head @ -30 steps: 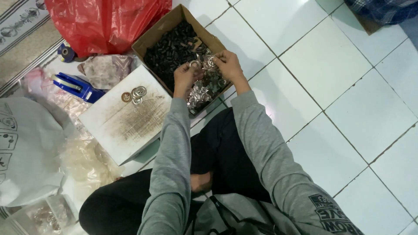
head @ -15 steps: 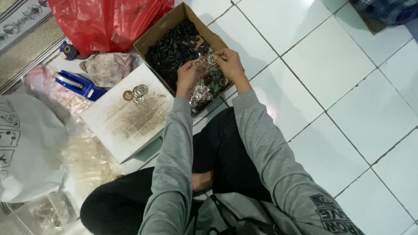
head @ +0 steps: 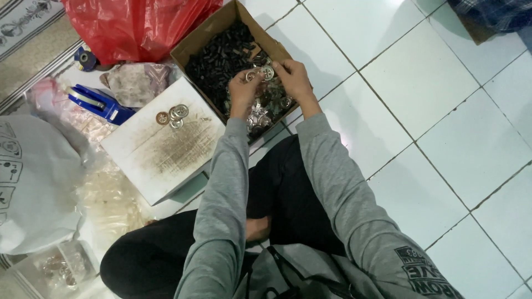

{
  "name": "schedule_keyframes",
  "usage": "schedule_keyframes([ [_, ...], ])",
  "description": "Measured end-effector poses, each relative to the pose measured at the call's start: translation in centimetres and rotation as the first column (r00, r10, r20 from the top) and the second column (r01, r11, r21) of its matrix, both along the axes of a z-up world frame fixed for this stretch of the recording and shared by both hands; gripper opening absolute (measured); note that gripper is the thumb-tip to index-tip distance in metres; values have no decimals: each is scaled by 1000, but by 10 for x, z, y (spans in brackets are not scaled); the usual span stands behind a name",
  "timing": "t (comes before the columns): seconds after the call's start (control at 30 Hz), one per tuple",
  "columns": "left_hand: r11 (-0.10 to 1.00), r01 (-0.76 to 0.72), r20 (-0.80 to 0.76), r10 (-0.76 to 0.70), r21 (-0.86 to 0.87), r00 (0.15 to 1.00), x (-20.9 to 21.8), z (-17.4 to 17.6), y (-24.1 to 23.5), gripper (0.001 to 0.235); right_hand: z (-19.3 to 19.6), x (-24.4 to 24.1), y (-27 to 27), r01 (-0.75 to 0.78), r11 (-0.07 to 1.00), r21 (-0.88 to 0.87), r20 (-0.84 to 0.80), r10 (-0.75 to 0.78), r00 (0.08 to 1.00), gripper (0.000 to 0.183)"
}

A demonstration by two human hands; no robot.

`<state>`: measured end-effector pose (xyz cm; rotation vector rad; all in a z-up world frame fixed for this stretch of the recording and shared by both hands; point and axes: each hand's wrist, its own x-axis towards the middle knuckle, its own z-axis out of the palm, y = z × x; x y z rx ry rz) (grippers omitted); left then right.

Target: Packaging small metal components from a cardboard box into individual plastic bags while sitting on the floor.

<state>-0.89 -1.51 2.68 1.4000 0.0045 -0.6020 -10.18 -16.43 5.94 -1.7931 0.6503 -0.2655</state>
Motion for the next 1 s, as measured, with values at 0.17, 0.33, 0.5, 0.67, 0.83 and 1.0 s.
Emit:
schedule_keyframes([
  [0.17,994,-93,-76,88,-60,993,-2,14,6,33,-24,3,5,-256,887,-384,-468,52,882,16],
  [0.33,989,-133,-33,131,-71,991,0,8,10,33,-73,17,14,-410,723,-556,-654,-76,752,12],
  [0.5,985,-158,20,160,-67,987,-6,17,21,32,-101,24,4,-366,799,-477,-674,-66,736,15],
  [0.67,963,-235,-31,233,-128,972,-3,16,27,30,-7,9,20,-7,993,-120,-255,-24,967,20],
  [0.83,970,-226,-43,223,-91,974,-9,25,26,35,21,-1,41,47,975,215,98,-69,993,43],
  [1.0,931,-240,-209,186,-274,960,-4,10,38,31,16,10,48,-103,991,85,84,96,992,27],
])
